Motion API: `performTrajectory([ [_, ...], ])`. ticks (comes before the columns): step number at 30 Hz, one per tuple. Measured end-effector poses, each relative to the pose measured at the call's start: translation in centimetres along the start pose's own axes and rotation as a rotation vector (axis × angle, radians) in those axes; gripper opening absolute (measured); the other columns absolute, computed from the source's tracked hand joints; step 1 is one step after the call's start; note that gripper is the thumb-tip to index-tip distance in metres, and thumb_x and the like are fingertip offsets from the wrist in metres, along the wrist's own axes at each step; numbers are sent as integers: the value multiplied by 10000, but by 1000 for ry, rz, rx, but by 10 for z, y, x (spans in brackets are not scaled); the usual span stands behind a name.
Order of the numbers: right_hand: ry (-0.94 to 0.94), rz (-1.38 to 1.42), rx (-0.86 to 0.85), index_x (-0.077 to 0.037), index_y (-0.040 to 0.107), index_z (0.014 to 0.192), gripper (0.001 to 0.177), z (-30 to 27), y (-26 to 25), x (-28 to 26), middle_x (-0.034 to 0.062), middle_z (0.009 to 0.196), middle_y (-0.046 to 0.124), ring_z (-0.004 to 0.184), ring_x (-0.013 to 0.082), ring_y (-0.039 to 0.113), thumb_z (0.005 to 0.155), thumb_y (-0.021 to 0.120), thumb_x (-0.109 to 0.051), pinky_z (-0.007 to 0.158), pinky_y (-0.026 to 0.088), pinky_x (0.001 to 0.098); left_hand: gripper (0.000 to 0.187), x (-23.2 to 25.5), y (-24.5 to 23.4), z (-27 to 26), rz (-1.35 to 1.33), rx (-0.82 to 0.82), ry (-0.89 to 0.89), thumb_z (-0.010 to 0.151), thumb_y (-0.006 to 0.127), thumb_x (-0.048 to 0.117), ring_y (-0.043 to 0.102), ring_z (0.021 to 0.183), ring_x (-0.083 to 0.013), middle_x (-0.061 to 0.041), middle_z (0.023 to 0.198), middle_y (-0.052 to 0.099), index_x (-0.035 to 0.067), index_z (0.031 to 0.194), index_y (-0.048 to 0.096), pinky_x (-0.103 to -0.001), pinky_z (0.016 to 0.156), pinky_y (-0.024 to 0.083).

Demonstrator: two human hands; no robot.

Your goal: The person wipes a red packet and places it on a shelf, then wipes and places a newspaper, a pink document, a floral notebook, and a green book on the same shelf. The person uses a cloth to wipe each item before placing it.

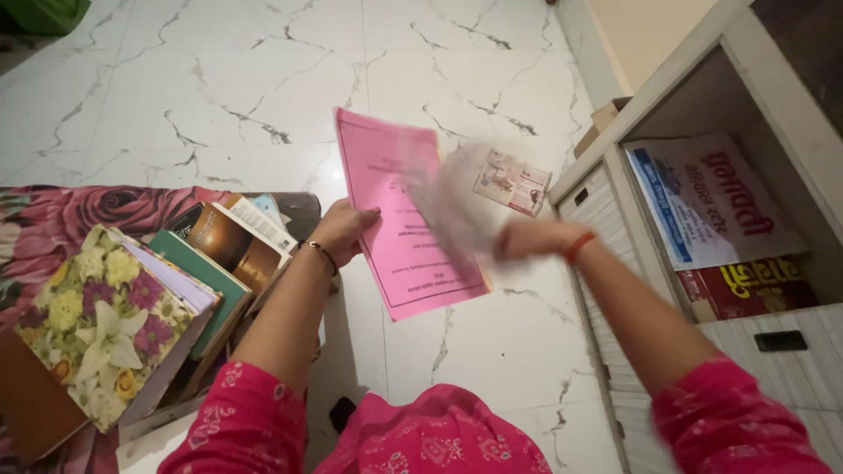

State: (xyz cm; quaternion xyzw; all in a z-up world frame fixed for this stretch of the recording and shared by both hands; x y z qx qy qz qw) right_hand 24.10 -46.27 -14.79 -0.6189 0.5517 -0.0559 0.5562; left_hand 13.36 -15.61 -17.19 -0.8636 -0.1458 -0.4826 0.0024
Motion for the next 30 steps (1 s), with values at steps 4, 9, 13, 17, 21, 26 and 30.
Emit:
performTrajectory([
  [4, 89, -275, -116, -98, 809, 1052, 335, -10, 32, 31, 165, 1019, 785, 953, 268, 746, 798, 603, -169, 891, 572, 357, 300, -1, -25, -1, -41, 62, 13, 927, 624, 81, 713, 823, -212, -109, 994, 702, -2, 1216, 625, -377, 690, 619],
  [9, 225, 457, 461, -50, 764, 960, 223, -19, -76, 73, 115, 870, 740, 811, 239, 710, 869, 595, -165, 772, 589, 382, 287, 3, -35, 5, -48, 49, 8, 936, 613, 78, 711, 808, -207, -106, 984, 702, -17, 1207, 625, -367, 676, 612],
  [13, 27, 1137, 1119, -46, 767, 953, 237, -56, -191, 102, 132, 857, 747, 793, 238, 717, 856, 590, -171, 767, 586, 381, 265, 6, -40, 15, -12, 105, 15, 924, 610, 57, 691, 769, -198, -84, 934, 680, -2, 1182, 625, -379, 647, 596],
  [17, -191, 955, 1576, -42, 771, 945, 251, -99, -246, 81, 148, 845, 753, 775, 236, 723, 843, 585, -177, 763, 583, 381, 213, 9, -45, 31, -60, 126, 16, 921, 642, 26, 664, 712, -200, -93, 856, 660, -58, 1116, 622, -380, 609, 560],
  [21, -67, 297, 444, -37, 774, 937, 266, -3, -94, -4, 164, 833, 759, 756, 235, 730, 829, 579, -183, 758, 581, 380, 200, 11, -24, 41, -97, 126, 12, 886, 618, 2, 680, 702, -208, -98, 844, 664, -56, 1077, 634, -405, 624, 623],
  [26, 56, -62, -106, -32, 778, 927, 283, -2, 57, 6, 185, 817, 767, 734, 234, 738, 813, 573, -190, 752, 577, 379, 258, 38, -14, 24, 375, 173, 154, 907, 584, 32, 734, 810, -265, -132, 950, 731, 29, 1152, 665, -436, 719, 617],
  [30, 345, 671, 285, 69, 690, 988, 227, -28, -18, 117, 146, 884, 652, 811, 308, 630, 921, 601, -129, 715, 536, 475, 425, 69, 8, -13, 1181, 208, 583, 955, 521, 17, 716, 1010, -328, -113, 1146, 741, 192, 1314, 667, -452, 883, 573],
])
Point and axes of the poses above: each hand's wrist, its own z-axis towards the middle knuckle, its own y-axis out of the palm, x = y × z, the point moved 8 cm from there along z, towards the middle knuckle
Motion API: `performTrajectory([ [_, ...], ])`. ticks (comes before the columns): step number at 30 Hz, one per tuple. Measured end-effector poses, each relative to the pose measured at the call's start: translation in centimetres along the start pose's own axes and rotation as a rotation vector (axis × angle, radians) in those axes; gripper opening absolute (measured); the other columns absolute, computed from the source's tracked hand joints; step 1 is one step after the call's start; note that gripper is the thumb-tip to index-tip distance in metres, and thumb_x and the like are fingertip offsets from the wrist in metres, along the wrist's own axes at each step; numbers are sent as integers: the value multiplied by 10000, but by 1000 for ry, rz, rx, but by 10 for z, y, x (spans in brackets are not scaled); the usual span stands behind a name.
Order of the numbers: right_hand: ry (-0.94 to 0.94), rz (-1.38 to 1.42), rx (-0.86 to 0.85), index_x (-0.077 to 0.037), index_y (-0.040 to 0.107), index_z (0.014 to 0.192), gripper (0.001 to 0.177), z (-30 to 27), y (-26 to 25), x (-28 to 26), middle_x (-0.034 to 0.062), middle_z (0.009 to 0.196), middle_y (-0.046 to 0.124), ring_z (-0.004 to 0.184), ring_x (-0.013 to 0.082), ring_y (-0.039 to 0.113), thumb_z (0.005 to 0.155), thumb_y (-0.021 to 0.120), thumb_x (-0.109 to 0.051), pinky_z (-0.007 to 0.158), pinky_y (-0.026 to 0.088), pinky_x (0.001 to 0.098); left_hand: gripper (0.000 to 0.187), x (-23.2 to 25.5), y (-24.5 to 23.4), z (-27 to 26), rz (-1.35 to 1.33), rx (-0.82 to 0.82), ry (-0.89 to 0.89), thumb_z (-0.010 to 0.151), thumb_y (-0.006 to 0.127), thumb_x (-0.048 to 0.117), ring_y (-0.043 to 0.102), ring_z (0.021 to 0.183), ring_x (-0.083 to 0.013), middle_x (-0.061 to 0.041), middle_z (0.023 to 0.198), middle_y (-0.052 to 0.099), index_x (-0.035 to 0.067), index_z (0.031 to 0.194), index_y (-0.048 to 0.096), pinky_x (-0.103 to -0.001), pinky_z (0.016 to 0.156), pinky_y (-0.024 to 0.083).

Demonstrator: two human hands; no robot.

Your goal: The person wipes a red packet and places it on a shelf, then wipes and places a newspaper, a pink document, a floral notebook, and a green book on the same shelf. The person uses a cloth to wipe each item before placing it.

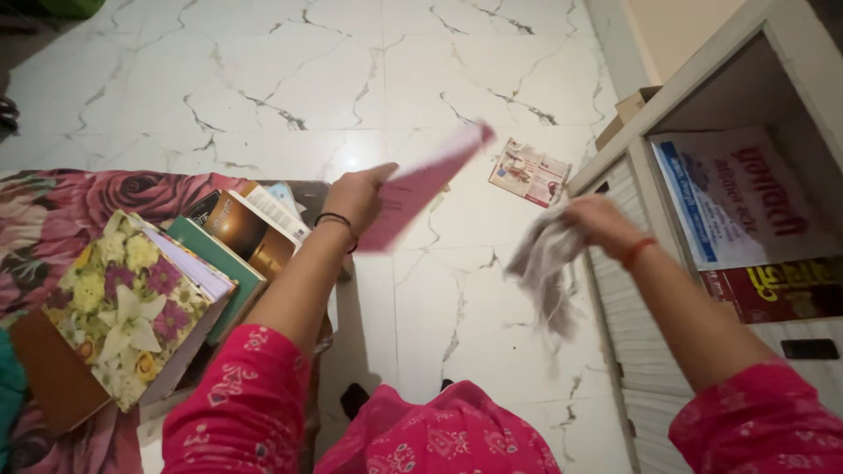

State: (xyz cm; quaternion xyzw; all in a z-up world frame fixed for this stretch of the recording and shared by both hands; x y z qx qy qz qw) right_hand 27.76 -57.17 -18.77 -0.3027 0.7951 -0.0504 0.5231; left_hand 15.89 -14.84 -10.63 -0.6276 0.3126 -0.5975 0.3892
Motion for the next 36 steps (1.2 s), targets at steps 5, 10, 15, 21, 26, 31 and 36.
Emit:
performTrajectory([
  [5, -202, 1077, 421, -4, 599, 1289, 394, 11, -133, 13, 153, 1266, 653, 1158, 301, 699, 914, 483, -33, 1048, 596, 479, 452, 39, -11, -31, 578, 160, 666, 936, 534, 113, 564, 1335, -316, -76, 1372, 645, 217, 1369, 611, -460, 1115, 436],
  [10, -617, 970, 1063, 2, 645, 1245, 390, -48, -258, -29, 177, 1238, 660, 1151, 309, 663, 895, 485, -61, 1035, 542, 474, 491, 47, -6, -42, 641, 157, 877, 938, 544, 142, 472, 1429, -299, -78, 1454, 594, 229, 1420, 576, -449, 1182, 371],
  [15, -528, 172, 686, 8, 690, 1201, 395, -30, -145, -87, 202, 1210, 667, 1144, 318, 626, 876, 488, -89, 1022, 488, 469, 461, 63, -6, -30, 615, 142, 856, 961, 551, 143, 495, 1399, -306, -70, 1418, 614, 221, 1413, 583, -455, 1162, 387],
  [21, -413, -832, -360, 6, 755, 1084, 410, -1, 90, -9, 224, 1085, 754, 1046, 290, 693, 756, 529, -90, 977, 507, 385, 271, 71, -13, -30, 541, 39, 659, 993, 598, 168, 536, 1356, -287, -50, 1314, 650, 166, 1258, 653, -481, 1207, 360],
  [26, -337, -512, -18, 44, 735, 1001, 301, 33, 24, 4, 212, 956, 744, 886, 268, 697, 876, 532, -139, 840, 539, 385, 149, 66, -25, -29, 677, -38, 309, 839, 659, 186, 342, 1438, -307, -15, 1446, 524, 254, 859, 789, -630, 1143, 211],
  [31, -199, -235, 20, 77, 703, 959, 331, 21, 13, 6, 250, 961, 709, 828, 282, 683, 845, 701, -234, 749, 513, 408, 146, 47, -10, -30, 743, 30, 370, 908, 638, 203, 578, 1224, -253, -48, 1270, 643, 232, 896, 780, -449, 969, 477],
  [36, -325, -656, 221, 32, 725, 1046, 374, 30, 20, 8, 205, 1000, 698, 855, 264, 688, 792, 776, -239, 798, 525, 374, 177, 38, 28, 0, 950, -103, 344, 971, 586, 145, 738, 714, -198, -6, 835, 767, 182, 913, 750, -356, 544, 506],
])
Point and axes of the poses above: each hand's wrist, its own z-axis towards the middle knuckle, its own y-axis out of the palm, x = y × z, the point moved 8 cm from there along z, towards the middle knuckle
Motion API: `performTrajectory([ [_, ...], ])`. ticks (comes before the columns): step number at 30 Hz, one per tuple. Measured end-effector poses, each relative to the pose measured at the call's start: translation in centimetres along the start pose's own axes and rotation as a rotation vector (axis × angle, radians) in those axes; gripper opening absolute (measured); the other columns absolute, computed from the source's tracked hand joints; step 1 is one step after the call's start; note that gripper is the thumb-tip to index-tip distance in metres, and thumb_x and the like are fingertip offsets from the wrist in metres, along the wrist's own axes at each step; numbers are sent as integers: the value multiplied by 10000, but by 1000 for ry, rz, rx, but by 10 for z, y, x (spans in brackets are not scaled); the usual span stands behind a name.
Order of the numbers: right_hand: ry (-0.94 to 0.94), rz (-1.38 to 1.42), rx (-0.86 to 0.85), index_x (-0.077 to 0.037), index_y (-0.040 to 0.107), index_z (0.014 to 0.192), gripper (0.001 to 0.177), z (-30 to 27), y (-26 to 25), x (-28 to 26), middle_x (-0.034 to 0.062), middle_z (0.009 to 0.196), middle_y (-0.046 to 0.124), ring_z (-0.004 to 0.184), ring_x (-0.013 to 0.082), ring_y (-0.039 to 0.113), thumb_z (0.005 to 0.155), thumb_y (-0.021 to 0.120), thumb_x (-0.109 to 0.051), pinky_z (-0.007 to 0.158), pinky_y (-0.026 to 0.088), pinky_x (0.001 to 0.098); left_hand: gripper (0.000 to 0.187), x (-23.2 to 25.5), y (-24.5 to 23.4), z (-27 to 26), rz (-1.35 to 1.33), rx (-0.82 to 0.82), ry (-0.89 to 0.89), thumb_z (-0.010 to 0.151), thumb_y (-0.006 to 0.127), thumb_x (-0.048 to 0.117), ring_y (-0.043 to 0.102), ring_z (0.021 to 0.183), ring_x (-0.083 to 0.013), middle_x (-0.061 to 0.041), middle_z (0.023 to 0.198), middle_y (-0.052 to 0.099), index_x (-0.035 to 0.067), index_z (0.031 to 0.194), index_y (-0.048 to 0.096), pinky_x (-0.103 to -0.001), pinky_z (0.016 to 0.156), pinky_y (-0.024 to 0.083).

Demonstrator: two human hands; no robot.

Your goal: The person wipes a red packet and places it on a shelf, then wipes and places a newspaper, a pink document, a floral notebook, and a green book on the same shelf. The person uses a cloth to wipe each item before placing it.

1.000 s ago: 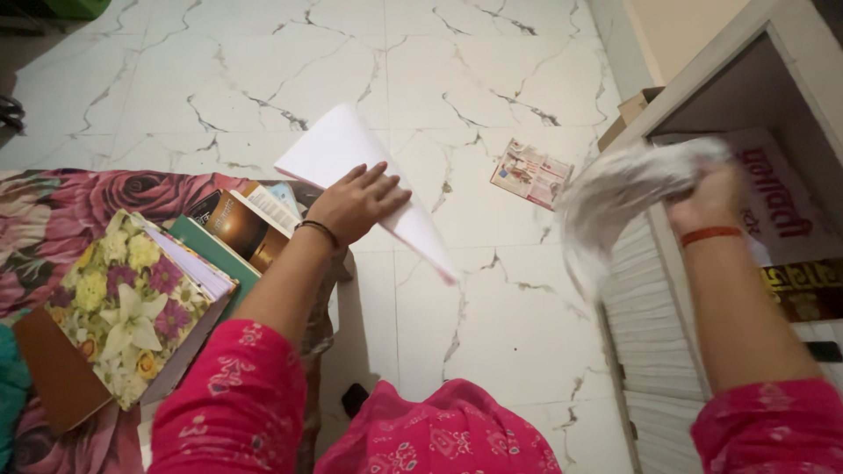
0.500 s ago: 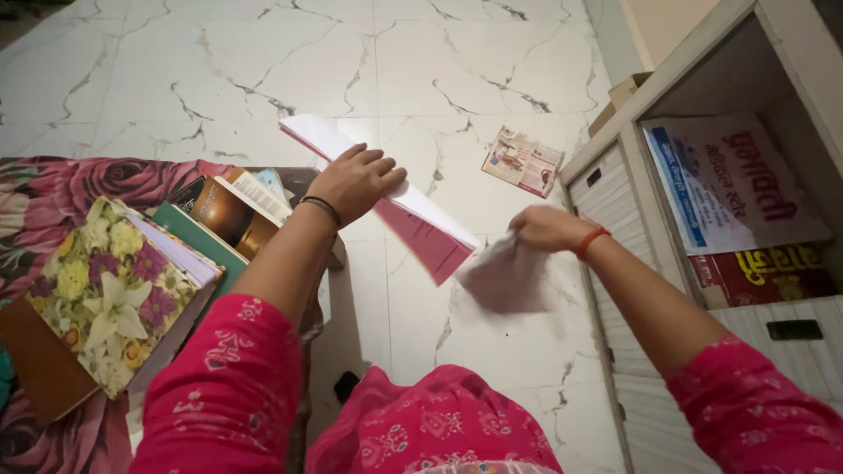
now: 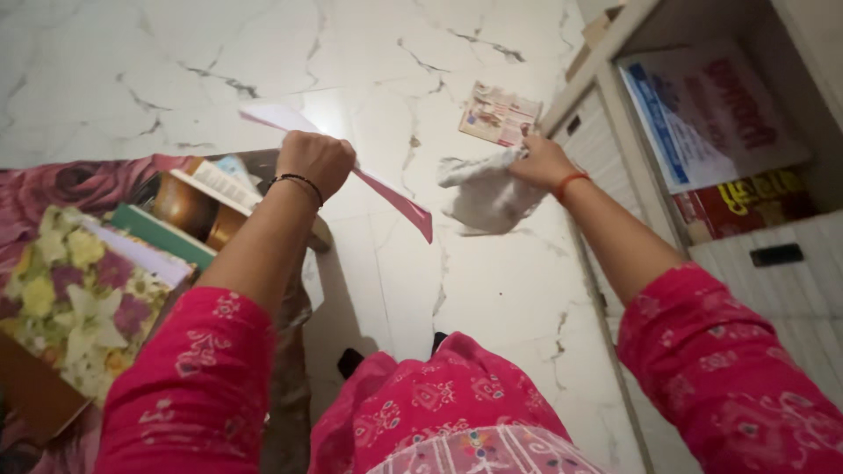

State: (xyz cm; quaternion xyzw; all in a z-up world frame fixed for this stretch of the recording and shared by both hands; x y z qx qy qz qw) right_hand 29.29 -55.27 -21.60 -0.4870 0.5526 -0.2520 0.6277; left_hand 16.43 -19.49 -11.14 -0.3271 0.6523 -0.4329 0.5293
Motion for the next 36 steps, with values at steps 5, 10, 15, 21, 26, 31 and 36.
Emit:
performTrajectory([
  [5, 311, 488, -34, -104, 507, 1419, 571, -21, -9, 8, 207, 1050, 667, 829, 310, 647, 855, 588, -61, 696, 477, 454, 284, 16, -16, 20, -318, -88, -121, 980, 540, 124, 741, 815, -303, -96, 891, 768, 187, 1223, 673, -445, 627, 552],
  [10, 370, 1357, -87, -102, 483, 1450, 601, -44, -48, 19, 160, 1144, 639, 952, 253, 674, 854, 539, -45, 814, 599, 409, 438, 48, 19, 62, -743, -39, -49, 902, 563, 143, 692, 1020, -365, -158, 1099, 724, 152, 1326, 673, -479, 877, 547],
  [15, 453, 1668, 114, -4, 539, 1358, 488, -58, -116, 77, 164, 1326, 626, 1213, 312, 597, 978, 625, -298, 1073, 484, 523, 603, 93, 21, 96, -1039, -35, 200, 807, 553, 32, 665, 1049, -375, -158, 1270, 663, 65, 1408, 561, -430, 856, 576],
  [21, 466, 1628, 752, -144, 548, 1300, 557, -74, -218, 177, 66, 1239, 578, 1191, 296, 529, 824, 707, -387, 1112, 363, 579, 455, 83, -32, 127, -1051, 115, -199, 925, 701, 102, 724, 1074, -332, -164, 1217, 745, 179, 1373, 698, -395, 987, 560],
  [26, -50, 1030, 1455, -41, 197, 1654, 864, -137, -343, 213, 209, 1735, 184, 1604, 339, 213, 1070, 610, -526, 1335, 196, 534, 882, 53, -29, 152, -1600, -12, -424, 848, 604, -36, 716, 992, -309, -209, 1136, 718, 151, 1617, 213, -412, 887, 575],
  [31, 154, 534, 353, -79, 569, 1256, 622, -5, -204, 62, 193, 1248, 527, 1179, 290, 506, 960, 604, -625, 1068, 399, 417, 522, 38, -12, 179, -2406, -85, -329, 920, 587, -12, 701, 1009, -257, -158, 1231, 676, -5, 1439, 534, -407, 840, 615],
  [36, 107, 144, -441, -128, 862, 890, 613, 17, -36, -49, 149, 836, 799, 819, 238, 739, 859, 603, -682, 818, 562, 323, 446, 0, 6, 210, -2363, -113, -285, 973, 580, 27, 669, 1000, -228, -128, 1206, 670, 19, 1418, 549, -389, 833, 594],
])
Point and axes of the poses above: each hand's wrist, its own z-axis towards the middle knuckle, its own y-axis out of the palm, x = y × z, the point moved 8 cm from there along z, towards the middle knuckle
